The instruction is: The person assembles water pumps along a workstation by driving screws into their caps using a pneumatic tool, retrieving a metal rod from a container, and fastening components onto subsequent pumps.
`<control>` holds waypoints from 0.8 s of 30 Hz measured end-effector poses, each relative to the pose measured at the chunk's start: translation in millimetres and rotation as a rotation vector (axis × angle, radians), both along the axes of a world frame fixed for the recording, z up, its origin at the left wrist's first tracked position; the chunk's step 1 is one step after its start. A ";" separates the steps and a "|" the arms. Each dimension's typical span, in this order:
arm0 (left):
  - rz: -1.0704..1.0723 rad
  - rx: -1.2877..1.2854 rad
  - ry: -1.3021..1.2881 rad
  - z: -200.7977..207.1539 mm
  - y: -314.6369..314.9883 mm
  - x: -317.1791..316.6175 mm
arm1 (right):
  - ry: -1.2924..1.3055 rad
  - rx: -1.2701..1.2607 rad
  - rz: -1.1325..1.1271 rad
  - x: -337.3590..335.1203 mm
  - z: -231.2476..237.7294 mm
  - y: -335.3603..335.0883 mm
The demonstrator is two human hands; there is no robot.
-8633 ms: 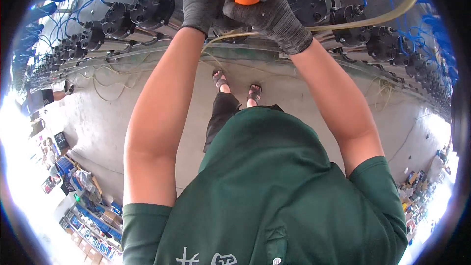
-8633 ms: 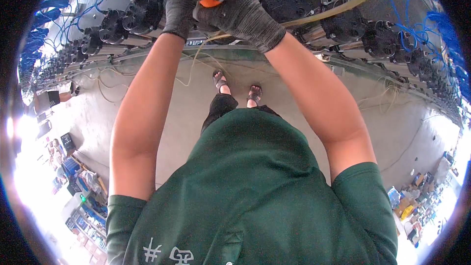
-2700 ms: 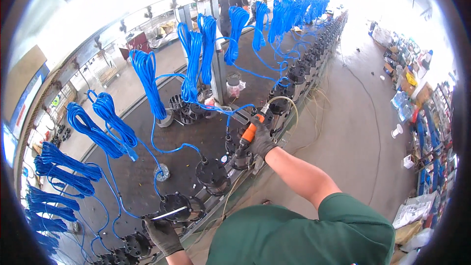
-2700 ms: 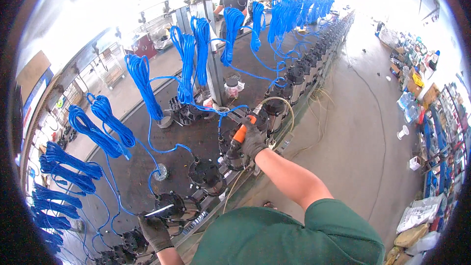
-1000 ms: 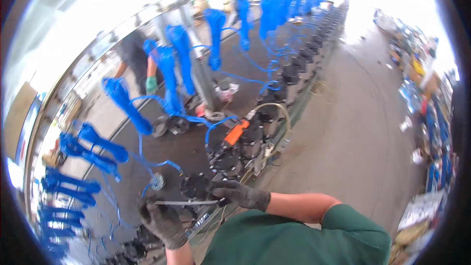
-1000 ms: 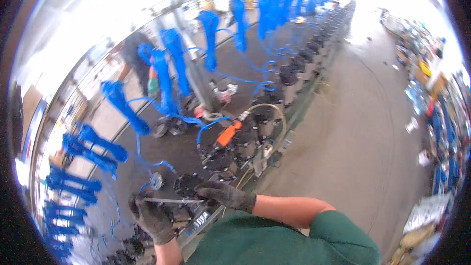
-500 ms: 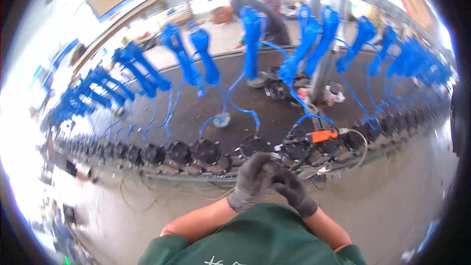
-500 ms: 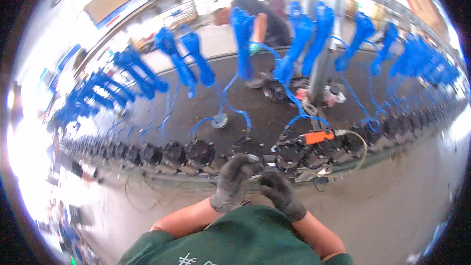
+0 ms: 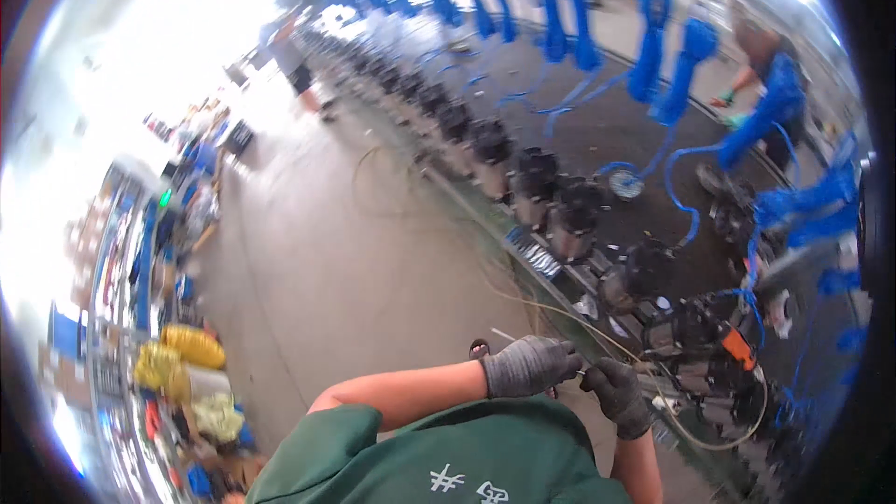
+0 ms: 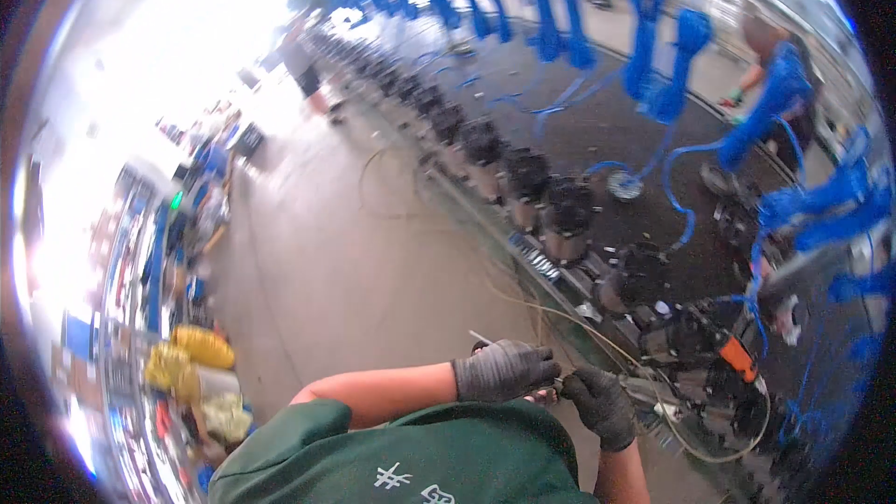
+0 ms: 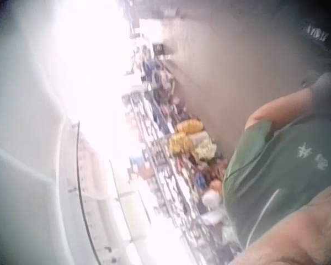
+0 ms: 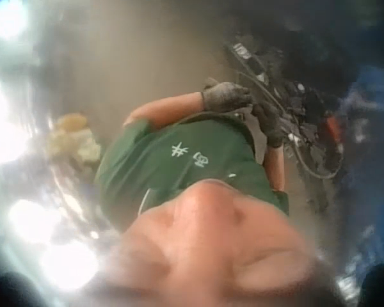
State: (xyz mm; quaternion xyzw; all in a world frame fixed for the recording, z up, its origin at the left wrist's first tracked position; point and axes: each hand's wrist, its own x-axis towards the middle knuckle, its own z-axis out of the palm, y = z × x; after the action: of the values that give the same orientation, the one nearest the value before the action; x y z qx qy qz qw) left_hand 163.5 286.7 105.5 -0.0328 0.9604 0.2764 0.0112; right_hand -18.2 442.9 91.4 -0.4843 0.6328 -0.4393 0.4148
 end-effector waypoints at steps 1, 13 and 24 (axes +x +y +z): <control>0.029 0.018 0.000 7.0 2.2 10.9 | -0.018 0.006 0.016 6.7 0.2 -0.9; 0.485 0.070 0.024 13.2 35.2 204.5 | 0.073 -0.033 0.291 102.8 -18.6 -7.3; 0.858 0.191 0.071 -17.0 117.8 399.3 | -0.539 0.182 0.048 272.1 -51.8 32.4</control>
State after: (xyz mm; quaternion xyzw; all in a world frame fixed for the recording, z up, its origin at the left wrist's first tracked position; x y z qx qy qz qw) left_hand 562.8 404.6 88.5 -0.4179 0.8299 0.3443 -0.1347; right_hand 253.9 475.3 39.7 -0.3258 0.5248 -0.4835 0.6202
